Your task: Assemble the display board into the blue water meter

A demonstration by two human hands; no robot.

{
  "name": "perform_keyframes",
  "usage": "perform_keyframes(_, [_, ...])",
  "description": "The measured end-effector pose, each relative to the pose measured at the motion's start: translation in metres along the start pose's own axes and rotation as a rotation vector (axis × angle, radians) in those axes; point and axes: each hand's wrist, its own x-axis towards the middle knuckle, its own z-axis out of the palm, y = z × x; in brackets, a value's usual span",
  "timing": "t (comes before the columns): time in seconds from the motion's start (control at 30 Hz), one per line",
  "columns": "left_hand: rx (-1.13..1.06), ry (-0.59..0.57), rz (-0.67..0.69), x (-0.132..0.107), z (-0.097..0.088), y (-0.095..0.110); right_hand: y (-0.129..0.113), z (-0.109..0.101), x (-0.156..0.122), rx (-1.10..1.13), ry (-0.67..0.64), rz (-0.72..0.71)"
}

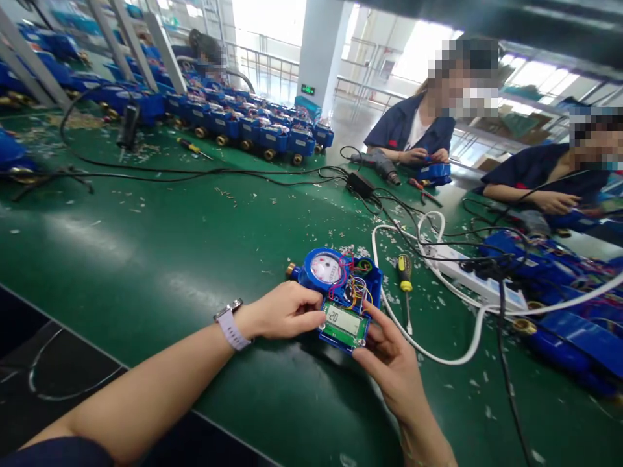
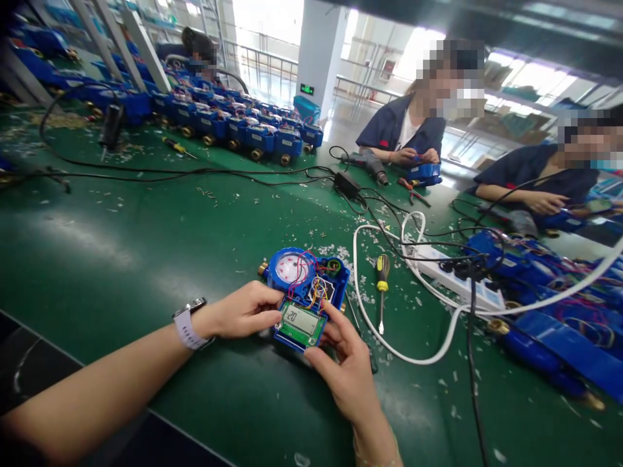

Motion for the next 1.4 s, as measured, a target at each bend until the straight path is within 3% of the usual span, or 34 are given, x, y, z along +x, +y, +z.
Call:
perform_keyframes(0.17, [-0.039,-0.029,-0.084,0.001,0.000,0.006,-0.001,-0.004,-0.002,-0.131,0.009,-0.057])
perform_keyframes(0.53, [0.132,0.068,-0.157,0.002,0.012,0.007,-0.006,0.001,-0.003,-0.239,0.015,-0.153])
perform_keyframes(0.9, [0.074,0.091,-0.047,-0.001,0.013,0.012,-0.007,-0.004,-0.007,-0.106,-0.037,-0.132])
perform_keyframes(1.4, [-0.101,0.186,-0.035,-0.002,0.020,0.020,-0.003,-0.003,-0.009,0.019,-0.133,-0.138])
